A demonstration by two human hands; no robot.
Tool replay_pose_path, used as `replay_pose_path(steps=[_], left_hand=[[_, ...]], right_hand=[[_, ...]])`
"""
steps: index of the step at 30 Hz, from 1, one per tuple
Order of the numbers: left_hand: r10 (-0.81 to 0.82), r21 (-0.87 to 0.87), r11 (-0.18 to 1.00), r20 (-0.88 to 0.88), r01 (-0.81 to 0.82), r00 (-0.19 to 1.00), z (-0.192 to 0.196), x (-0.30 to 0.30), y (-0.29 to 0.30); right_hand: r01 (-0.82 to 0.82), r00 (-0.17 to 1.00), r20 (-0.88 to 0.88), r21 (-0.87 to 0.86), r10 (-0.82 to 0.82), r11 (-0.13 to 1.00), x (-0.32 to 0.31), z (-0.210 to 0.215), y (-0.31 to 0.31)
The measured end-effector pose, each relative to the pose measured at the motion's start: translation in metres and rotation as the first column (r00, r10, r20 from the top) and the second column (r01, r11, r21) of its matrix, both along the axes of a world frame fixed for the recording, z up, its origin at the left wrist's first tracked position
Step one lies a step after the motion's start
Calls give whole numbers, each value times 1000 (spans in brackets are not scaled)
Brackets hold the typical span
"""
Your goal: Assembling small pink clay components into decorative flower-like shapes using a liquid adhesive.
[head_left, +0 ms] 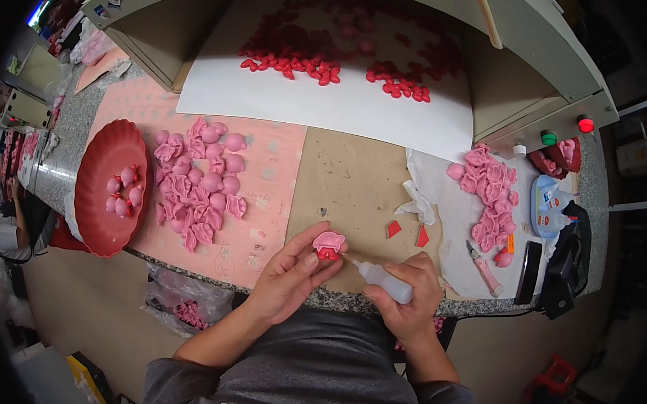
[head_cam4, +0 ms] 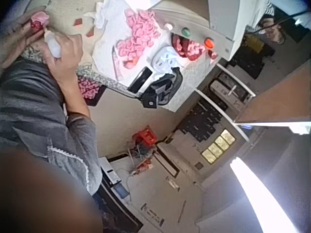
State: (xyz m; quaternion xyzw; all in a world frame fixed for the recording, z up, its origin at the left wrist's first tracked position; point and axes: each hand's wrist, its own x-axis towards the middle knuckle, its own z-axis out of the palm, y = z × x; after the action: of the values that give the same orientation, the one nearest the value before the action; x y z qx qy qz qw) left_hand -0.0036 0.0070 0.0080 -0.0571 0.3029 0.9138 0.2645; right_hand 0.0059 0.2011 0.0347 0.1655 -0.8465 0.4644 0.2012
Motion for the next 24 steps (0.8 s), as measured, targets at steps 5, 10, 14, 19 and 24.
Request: replay_pose_path(steps=[5, 10, 14, 19, 24], left_hand=[[10, 15, 1000, 21, -10, 1000, 0, 0, 0], [19, 15, 1000, 36, -19, 999, -1, 0, 0], [24, -6, 1000, 46, -24, 999, 0, 0, 0], [23, -36, 999, 17, -22, 1000, 0, 0, 1], [26, -29, 999, 16, -25, 1000, -1, 0, 1]], right_hand=[[28, 1000, -6, -6, -28, 1000, -3, 0, 3], [39, 999, 27, -101, -36, 994, 1, 2, 3], [10, 999, 43, -90, -6, 996, 1, 5, -1], [6, 999, 43, -83, -2, 997, 1, 4, -2], [-26, 999, 40, -68, 29, 997, -1, 3, -4]])
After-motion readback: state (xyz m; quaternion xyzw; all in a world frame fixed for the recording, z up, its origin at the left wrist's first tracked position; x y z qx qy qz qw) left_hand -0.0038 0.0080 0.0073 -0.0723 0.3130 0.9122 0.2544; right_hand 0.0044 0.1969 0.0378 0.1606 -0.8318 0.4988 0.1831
